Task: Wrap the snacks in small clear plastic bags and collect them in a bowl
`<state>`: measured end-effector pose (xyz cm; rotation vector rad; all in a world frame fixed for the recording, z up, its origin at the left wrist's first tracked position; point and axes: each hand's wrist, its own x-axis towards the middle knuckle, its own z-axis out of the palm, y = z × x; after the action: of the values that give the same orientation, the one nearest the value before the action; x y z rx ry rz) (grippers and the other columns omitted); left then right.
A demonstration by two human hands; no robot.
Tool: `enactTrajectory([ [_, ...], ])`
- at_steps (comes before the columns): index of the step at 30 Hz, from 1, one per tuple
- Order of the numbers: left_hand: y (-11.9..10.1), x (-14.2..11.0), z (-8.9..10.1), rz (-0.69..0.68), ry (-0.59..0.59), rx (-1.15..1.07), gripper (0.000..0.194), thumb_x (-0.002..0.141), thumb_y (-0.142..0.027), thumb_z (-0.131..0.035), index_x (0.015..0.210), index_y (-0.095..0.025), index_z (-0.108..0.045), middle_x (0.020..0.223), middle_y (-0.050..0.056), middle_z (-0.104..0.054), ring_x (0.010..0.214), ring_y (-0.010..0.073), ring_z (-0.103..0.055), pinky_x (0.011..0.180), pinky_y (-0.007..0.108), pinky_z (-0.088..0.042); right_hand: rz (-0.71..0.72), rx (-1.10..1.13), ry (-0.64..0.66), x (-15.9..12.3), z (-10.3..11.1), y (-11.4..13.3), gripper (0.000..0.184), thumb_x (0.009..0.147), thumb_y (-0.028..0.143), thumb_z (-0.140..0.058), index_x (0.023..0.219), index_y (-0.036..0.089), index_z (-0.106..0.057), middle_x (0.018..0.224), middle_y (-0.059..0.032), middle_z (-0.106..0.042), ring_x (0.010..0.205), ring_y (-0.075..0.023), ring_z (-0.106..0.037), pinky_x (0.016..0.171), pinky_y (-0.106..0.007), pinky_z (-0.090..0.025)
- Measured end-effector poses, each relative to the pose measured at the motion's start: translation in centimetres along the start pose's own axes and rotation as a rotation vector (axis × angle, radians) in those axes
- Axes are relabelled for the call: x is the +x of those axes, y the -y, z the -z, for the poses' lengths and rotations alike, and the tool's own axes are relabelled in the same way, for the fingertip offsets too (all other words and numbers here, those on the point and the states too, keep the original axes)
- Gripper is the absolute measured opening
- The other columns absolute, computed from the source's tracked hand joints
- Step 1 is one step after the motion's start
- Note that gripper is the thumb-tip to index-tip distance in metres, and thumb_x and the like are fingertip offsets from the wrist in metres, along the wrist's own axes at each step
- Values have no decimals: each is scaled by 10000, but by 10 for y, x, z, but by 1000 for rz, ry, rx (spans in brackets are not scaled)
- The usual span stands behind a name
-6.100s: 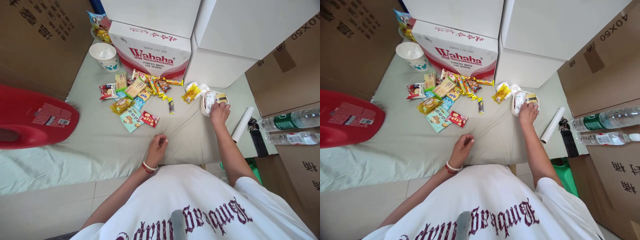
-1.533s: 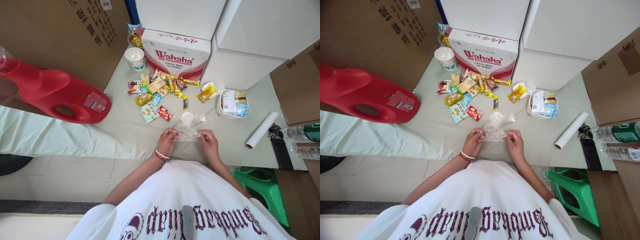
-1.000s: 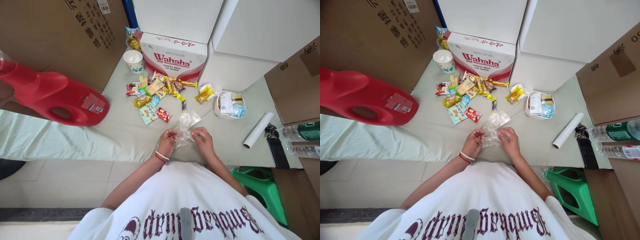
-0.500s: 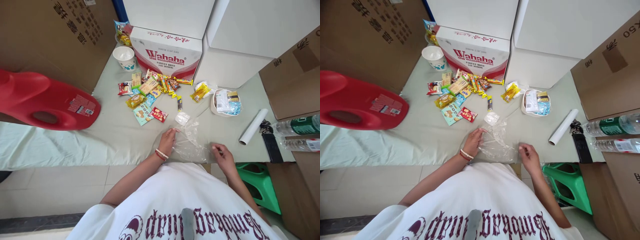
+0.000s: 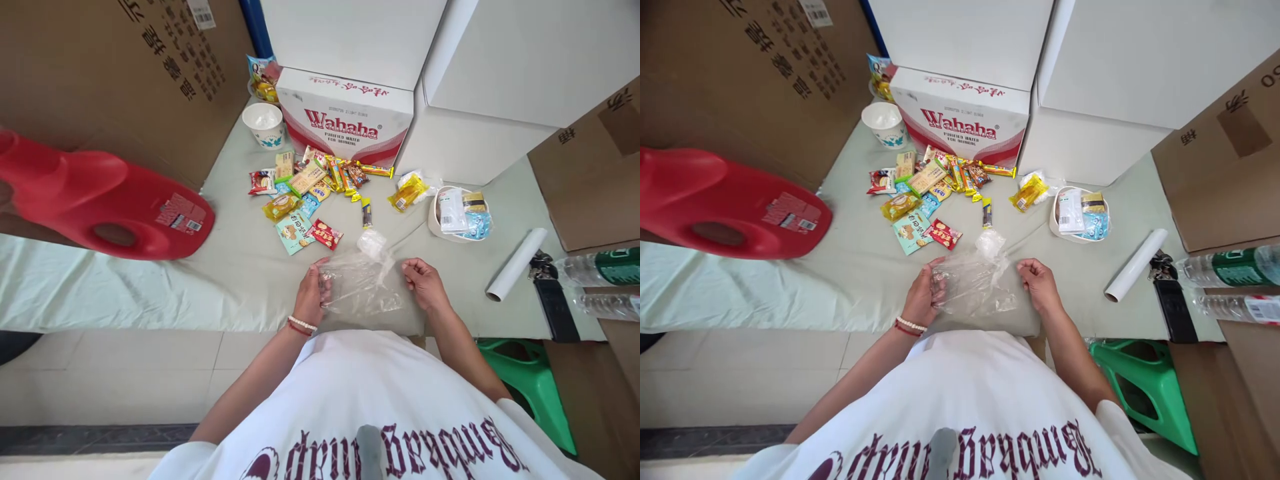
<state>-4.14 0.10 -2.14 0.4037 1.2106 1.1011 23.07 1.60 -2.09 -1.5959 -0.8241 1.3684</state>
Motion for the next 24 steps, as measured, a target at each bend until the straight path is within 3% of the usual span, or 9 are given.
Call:
enactTrajectory([
  [3, -5, 0, 15, -98, -160, 94, 630, 895, -714, -548, 1231, -190, -644, 649, -47, -498, 438, 56, -322, 384, 169, -212, -39, -173, -52, 9, 23, 1, 371, 637, 504, -792, 779, 198, -638, 571, 67, -450, 523, -100, -358, 469, -235, -266],
  [6, -9, -3, 21, -155, -188, 178, 605, 920, -712, -510, 1187, -193, -669, 655, -38, -496, 452, 63, -329, 394, 180, -245, 78, -406, -95, 26, 20, 15, 368, 730, 561, -713, 787, 202, -652, 610, 28, -531, 548, -124, -413, 501, -254, -316],
  [8, -11, -5, 20, -171, -141, 209, 601, 930, -711, -495, 1203, -205, -669, 669, -32, -502, 460, 67, -334, 397, 186, -254, 167, -466, -28, 35, -4, 28, 400, 784, 598, -660, 881, 211, -678, 722, -7, -630, 596, -144, -485, 547, -267, -379],
  [10, -11, -7, 17, -181, -82, 209, 608, 935, -712, -483, 1233, -213, -659, 688, -26, -509, 465, 70, -337, 395, 189, -248, 189, -462, 126, 41, -36, 37, 457, 751, 595, -703, 1013, 222, -683, 826, -14, -682, 628, -148, -533, 592, -273, -421],
  [13, -10, -6, 15, -183, -98, 164, 614, 947, -713, -454, 1251, -213, -640, 698, -24, -506, 473, 75, -347, 395, 187, -240, 170, -422, 317, 43, -70, 38, 441, 673, 544, -775, 947, 211, -688, 743, 17, -647, 613, -134, -528, 604, -261, -413],
  [15, -8, -4, 20, -190, -191, 155, 607, 954, -712, -433, 1220, -208, -641, 695, -24, -488, 496, 85, -380, 407, 186, -262, 138, -366, 271, 47, -67, 33, 385, 694, 549, -745, 837, 199, -674, 662, 30, -601, 571, -121, -485, 563, -253, -371],
  [19, -3, 2, 38, -230, -300, 397, 612, 986, -687, -343, 1211, -205, -645, 709, -11, -493, 521, 115, -410, 464, 236, -369, 80, -381, 3, 68, -22, 31, 375, 727, 542, -685, 846, 186, -670, 660, 17, -614, 516, -111, -407, 514, -260, -317],
  [22, 0, 5, 44, -496, -415, 809, 580, 941, -598, -523, 1329, -175, -603, 984, 98, -612, 775, 199, -586, 758, 393, -534, 225, -620, -118, 87, -9, 37, 302, 777, 475, -638, 847, 186, -691, 762, -25, -677, 650, -150, -533, 641, -285, -409],
  [24, 2, 5, 43, -741, -551, 1049, 582, 876, -490, -658, 1349, -156, -604, 1213, 188, -592, 1126, 319, -580, 1007, 530, -456, 301, -795, -93, 93, -23, 40, 289, 790, 454, -655, 906, 196, -715, 873, -43, -712, 757, -172, -590, 735, -299, -437],
])
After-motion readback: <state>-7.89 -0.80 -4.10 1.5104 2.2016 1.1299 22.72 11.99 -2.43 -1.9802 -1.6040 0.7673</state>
